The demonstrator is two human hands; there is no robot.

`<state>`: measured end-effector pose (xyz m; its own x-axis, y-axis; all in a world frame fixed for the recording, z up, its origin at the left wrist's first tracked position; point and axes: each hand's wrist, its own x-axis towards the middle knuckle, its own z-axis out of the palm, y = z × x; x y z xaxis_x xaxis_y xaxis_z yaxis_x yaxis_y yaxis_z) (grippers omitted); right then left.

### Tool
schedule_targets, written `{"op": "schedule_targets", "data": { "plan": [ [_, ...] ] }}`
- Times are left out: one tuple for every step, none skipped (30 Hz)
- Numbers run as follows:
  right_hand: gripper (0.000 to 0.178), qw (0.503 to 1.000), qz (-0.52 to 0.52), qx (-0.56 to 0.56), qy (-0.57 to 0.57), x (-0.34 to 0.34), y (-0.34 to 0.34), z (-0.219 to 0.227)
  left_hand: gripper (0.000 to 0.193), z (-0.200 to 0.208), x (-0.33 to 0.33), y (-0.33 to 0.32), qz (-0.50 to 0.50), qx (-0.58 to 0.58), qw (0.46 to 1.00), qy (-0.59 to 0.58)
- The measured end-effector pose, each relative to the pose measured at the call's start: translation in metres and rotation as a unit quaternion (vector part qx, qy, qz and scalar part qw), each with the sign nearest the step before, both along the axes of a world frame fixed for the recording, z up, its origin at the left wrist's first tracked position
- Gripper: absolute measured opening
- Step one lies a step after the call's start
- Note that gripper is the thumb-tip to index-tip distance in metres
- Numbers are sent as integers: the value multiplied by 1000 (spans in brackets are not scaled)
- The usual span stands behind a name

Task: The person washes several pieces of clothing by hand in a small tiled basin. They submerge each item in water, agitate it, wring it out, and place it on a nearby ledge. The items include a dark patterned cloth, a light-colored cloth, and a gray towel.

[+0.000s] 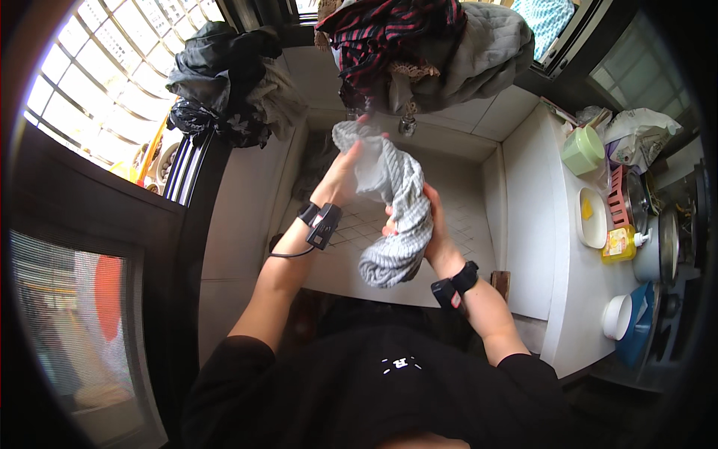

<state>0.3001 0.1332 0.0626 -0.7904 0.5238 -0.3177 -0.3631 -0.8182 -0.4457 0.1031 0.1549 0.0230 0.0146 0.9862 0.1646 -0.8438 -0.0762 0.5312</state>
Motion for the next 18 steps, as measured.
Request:
{"op": "schedule_targets", "data": {
  "plan": [
    [62,1000,1,-6,-7,1,5,-1,66,5,-4,2,2,-28,994,103],
    [61,1000,0,-14,-22,3,11,-1,60,10,-4,2,11,-59,978,200],
    [57,1000,-4,-18,-25,4,16,-2,51,13,-2,3,39,-64,959,274],
    [53,998,1,-18,-53,5,22,-3,48,17,1,3,50,-90,942,319],
    [50,997,11,15,-71,5,26,-4,46,20,5,3,42,-124,948,290],
    [48,992,2,45,-115,5,29,-5,43,22,9,3,25,-158,953,259],
    [43,986,-43,92,-134,5,30,-6,33,23,13,2,31,-188,958,215],
    [39,977,-41,166,-130,3,31,-6,31,25,15,1,54,-197,946,254],
    [37,965,-44,211,-150,2,31,-5,28,26,18,1,68,-205,933,288],
    [35,953,-28,249,-172,1,30,-5,26,26,19,0,84,-210,920,320],
    [32,936,-28,299,-181,0,29,-3,24,25,21,-1,87,-209,929,291],
    [36,919,-31,351,-178,-2,27,-2,26,25,20,-1,117,-175,895,394],
    [39,832,-43,470,-290,-2,27,0,24,23,21,-2,108,-205,899,372],
    [42,744,-45,550,-377,-2,25,1,22,22,20,-2,94,-230,903,351],
    [44,674,-33,598,-431,-2,24,3,20,19,21,-2,99,-238,896,361],
    [46,624,0,622,-473,-2,23,4,19,16,21,-2,100,-241,891,372],
    [46,574,26,647,-500,-2,22,5,18,11,22,-2,101,-243,886,382],
    [46,520,35,683,-511,-2,22,4,16,5,23,-3,99,-241,878,401]
  ]
}}
